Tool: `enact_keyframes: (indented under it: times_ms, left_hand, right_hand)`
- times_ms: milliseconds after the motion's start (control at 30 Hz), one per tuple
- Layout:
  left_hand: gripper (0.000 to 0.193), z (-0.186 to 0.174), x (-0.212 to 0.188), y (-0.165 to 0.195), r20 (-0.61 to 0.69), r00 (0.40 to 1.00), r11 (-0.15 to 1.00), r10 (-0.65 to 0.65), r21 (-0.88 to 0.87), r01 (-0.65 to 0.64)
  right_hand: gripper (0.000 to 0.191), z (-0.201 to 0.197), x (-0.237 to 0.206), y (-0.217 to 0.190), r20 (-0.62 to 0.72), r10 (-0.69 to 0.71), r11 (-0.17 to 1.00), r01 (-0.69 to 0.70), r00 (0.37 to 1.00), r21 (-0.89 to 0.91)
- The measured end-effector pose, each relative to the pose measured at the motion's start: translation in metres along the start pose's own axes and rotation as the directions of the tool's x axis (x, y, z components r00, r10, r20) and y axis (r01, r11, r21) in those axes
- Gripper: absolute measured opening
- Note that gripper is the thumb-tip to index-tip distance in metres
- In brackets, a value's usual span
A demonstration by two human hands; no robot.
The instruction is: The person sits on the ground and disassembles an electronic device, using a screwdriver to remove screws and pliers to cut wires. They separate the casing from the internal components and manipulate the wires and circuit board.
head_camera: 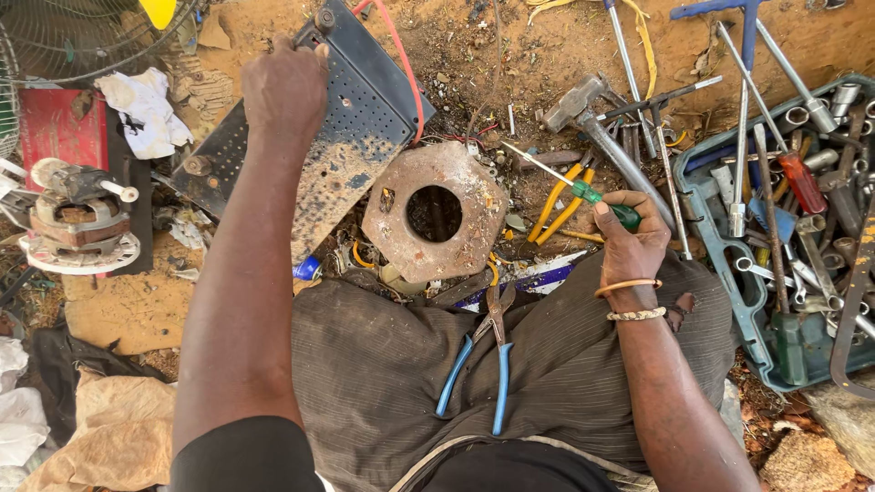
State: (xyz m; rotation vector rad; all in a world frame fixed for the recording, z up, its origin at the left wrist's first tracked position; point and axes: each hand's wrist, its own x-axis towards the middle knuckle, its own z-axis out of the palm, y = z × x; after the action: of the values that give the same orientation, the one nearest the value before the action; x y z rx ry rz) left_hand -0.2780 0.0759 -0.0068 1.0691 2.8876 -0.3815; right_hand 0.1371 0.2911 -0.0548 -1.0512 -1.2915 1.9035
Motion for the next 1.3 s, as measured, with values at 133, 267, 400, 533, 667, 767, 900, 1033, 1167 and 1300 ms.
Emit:
enact_keyframes:
  times_ms: [133, 267, 400, 533, 667, 767, 900, 1033, 1167, 1300]
  left_hand:
    - [0.035, 0.013, 0.0, -0.005, -0.215, 0.971, 0.992, 0.101, 0.093, -0.082]
    - [0.031, 0.023, -0.002, -0.016, -0.37, 0.927, 0.994, 0.059, -0.061, -0.087]
    - [0.037, 0.017, -0.016, -0.031, -0.263, 0.942, 0.83, -0.21, -0.557, 0.03]
    - [0.04, 0.004, -0.084, -0.039, -0.35, 0.869, 0.701, -0.35, -0.714, -0.006]
    - [0.031, 0.007, -0.229, -0.03, -0.338, 0.796, 0.627, -0.502, -0.777, 0.066]
    - [0.019, 0.011, -0.351, -0.041, -0.325, 0.693, 0.573, -0.643, -0.805, 0.154]
    - [0.009, 0.01, -0.491, -0.076, -0.43, 0.49, 0.649, -0.758, -0.574, 0.499]
    - [0.012, 0.009, -0.577, -0.104, -0.271, 0.196, 0.322, -0.942, -0.578, 0.75]
    - [0.039, 0.009, -0.579, -0.114, -0.474, 0.299, 0.439, -0.828, -0.216, 0.872]
    - [0.019, 0.015, -0.492, -0.098, -0.374, 0.439, 0.576, -0.817, -0.577, 0.58]
  right_hand:
    - [0.016, -0.002, 0.001, 0.001, 0.02, -0.017, 1.0, 0.017, 1.0, 0.01]
    - [0.015, -0.004, 0.002, 0.004, 0.029, -0.005, 1.0, 0.005, 1.0, 0.021]
    - [0.017, -0.006, 0.006, 0.007, -0.003, -0.003, 1.0, 0.003, 1.0, 0.002]
    - [0.016, -0.009, 0.011, 0.013, -0.002, -0.014, 1.0, 0.014, 1.0, -0.002]
    - [0.018, -0.016, 0.014, 0.022, 0.003, -0.034, 0.999, 0.034, 0.999, -0.026]
    - [0.02, -0.024, 0.017, 0.028, 0.025, -0.069, 0.997, 0.07, 0.997, -0.041]
    - [0.022, -0.03, 0.024, 0.033, 0.02, -0.049, 0.999, 0.049, 0.999, -0.022]
    - [0.018, -0.032, 0.027, 0.034, 0.057, -0.084, 0.994, 0.087, 0.995, -0.059]
    - [0.017, -0.032, 0.025, 0.033, 0.058, -0.094, 0.993, 0.098, 0.994, -0.067]
    - [0.019, -0.032, 0.022, 0.029, 0.023, -0.118, 0.993, 0.117, 0.993, 0.032]
